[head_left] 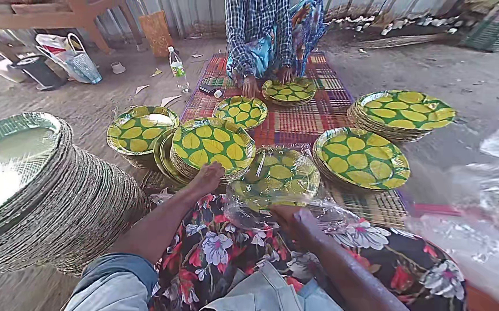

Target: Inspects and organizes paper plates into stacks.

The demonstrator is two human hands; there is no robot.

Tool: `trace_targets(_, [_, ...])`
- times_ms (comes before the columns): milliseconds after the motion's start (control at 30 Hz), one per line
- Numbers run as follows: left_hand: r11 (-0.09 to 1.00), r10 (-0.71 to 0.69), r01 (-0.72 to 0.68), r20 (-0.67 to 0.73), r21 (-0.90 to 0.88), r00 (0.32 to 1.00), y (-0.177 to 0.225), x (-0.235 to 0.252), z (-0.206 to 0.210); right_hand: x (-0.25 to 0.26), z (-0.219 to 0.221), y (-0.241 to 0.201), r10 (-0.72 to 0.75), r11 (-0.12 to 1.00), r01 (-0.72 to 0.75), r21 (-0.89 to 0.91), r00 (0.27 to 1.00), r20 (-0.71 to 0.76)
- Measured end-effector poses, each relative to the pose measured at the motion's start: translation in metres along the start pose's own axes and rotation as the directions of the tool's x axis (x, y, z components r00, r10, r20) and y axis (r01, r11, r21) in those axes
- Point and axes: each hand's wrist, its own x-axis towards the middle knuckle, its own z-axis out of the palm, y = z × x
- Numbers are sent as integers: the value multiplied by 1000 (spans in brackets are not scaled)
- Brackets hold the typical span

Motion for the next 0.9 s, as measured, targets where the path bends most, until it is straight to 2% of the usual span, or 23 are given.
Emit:
trace_targets(67, [999,9,-9,1,32,1000,-1,3,2,1,-1,-2,19,999,-21,40,999,43])
trace_targets(100, [999,28,-26,-47,36,998,-1,1,3,1,-1,-3,5,997,-7,78,1000,26])
trace_targets(200, [999,24,-30,-236,-20,971,-4,-6,-1,5,-1,-7,-51,973,94,209,978,-201])
trace_targets(267, [997,12,-39,-358,-68,934,-8,-10,-7,18,-9,-11,-88,982,142,125,927,-365])
trace_targets(300, [994,-5,-36,-372,-102,928,-5,-14,-12,29,-15,-15,-115,990,135,27,917,-381])
trace_targets(333, [989,-28,-26,-352,-146,935,-1,-19,-17,43,-21,-19,-132,991,116,-69,937,-324])
trace_targets(400, [979,-70,16,-262,-203,963,12,-28,-24,75,-22,-24,-122,979,106,-174,989,-83])
trace_targets(467, [978,-109,73,-179,-195,978,24,-35,-28,109,1,-18,-107,958,126,-259,991,84])
trace_targets(533, [986,-46,4,-250,-168,967,27,-42,-22,134,35,-3,-99,955,132,-265,986,132])
trace_targets(633, [994,18,-49,-281,-102,959,25,-49,-16,147,68,13,-157,956,163,-245,987,47])
trace_targets(700, [994,71,-97,-372,-51,925,19,-52,-7,144,76,15,-213,943,200,-267,977,-24])
trace_targets(900, [987,159,-121,-573,103,804,26,-47,-21,144,56,23,-388,864,261,-431,890,-239])
